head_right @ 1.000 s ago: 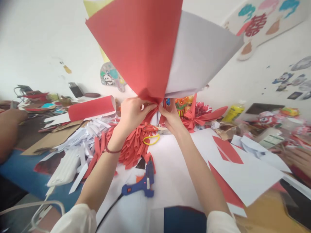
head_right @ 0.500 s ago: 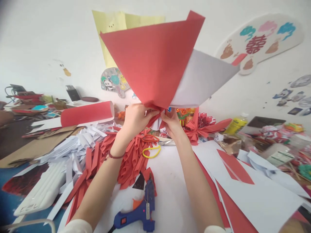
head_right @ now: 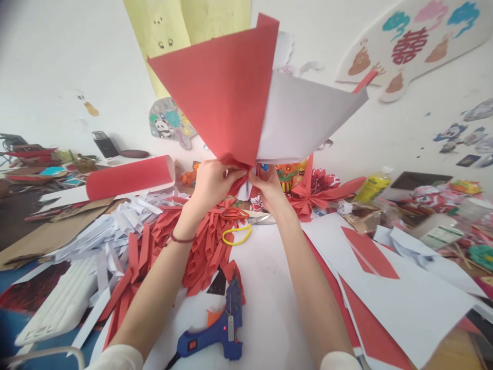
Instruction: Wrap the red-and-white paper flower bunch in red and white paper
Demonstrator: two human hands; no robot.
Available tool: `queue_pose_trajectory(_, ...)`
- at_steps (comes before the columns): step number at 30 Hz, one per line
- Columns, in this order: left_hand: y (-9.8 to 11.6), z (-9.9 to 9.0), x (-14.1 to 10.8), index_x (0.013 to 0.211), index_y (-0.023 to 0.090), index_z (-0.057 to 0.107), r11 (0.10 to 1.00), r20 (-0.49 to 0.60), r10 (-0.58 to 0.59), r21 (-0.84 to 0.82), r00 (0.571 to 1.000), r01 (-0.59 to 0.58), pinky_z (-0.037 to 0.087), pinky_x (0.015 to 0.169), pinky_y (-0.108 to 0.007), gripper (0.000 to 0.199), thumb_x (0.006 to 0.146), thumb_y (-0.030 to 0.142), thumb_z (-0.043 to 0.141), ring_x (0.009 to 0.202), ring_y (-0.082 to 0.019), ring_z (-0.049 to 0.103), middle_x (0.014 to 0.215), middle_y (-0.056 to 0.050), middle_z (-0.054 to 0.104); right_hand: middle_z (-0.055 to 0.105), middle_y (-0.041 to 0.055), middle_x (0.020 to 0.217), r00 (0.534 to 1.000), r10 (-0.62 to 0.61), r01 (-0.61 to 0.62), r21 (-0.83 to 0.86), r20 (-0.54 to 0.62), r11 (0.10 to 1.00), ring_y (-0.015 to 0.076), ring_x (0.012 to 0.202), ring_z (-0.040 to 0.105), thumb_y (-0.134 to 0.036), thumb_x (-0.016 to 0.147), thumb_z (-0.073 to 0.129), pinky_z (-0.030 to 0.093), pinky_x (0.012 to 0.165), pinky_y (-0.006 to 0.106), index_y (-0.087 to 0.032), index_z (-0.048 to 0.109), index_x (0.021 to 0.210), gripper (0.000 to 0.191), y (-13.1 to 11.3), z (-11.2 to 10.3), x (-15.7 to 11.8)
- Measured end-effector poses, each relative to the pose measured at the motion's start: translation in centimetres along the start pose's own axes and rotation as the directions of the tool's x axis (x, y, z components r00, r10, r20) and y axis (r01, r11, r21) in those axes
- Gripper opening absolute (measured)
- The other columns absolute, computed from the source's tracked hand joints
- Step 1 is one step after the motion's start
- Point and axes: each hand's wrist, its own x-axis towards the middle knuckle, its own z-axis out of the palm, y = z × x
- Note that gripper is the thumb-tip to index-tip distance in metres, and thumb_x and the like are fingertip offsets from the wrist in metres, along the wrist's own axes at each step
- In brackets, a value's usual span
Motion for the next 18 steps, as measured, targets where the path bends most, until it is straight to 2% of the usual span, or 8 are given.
queue_pose_trajectory(7, -0.8, 1.4, 0.0, 0.081, 0.025, 0.078, 0.999, -0.023, 0.018, -0.034, 1.000, -0.019, 0.037, 0.059, -0.031, 0.021, 0.089, 0.037, 0.063, 0.062, -0.018, 0.059, 0.066, -0.003, 0.068, 0.063, -0.0006, 0.131, 0.998, -0.019, 0.019, 0.007, 0.062, 1.000, 0.0193, 0.124, 0.059, -0.031, 0.069, 0.084, 0.050, 0.108, 0.038, -0.035, 0.048, 0.124, 0.066, 0.8, -0.9, 0.2)
queue_pose_trajectory(11, -1.1, 1.8, -0.1, 0.082, 0.021, 0.079, 0.999, -0.039, 0.028, -0.044, 0.999, -0.030, 0.037, 0.058, -0.031, 0.026, 0.089, 0.039, 0.063, 0.060, -0.018, 0.058, 0.064, -0.004, 0.068, 0.061, -0.0019, 0.133, 0.995, -0.051, 0.050, 0.008, 0.080, 0.999, 0.0204, 0.126, 0.058, -0.030, 0.069, 0.083, 0.045, 0.114, 0.040, -0.037, 0.050, 0.122, 0.063, 0.8, -1.0, 0.3)
queue_pose_trajectory(18, -1.8, 2.5, -0.3, 0.077, 0.019, 0.079, 0.995, -0.038, 0.025, -0.092, 0.999, -0.029, 0.036, 0.057, -0.028, 0.025, 0.088, 0.035, 0.063, 0.057, -0.016, 0.056, 0.062, -0.004, 0.068, 0.066, -0.0007, 0.126, 0.998, -0.021, 0.022, -0.028, 0.052, 0.999, 0.0200, 0.126, 0.058, -0.032, 0.069, 0.084, 0.046, 0.114, 0.040, -0.034, 0.050, 0.123, 0.063, 1.3, -1.5, 0.3)
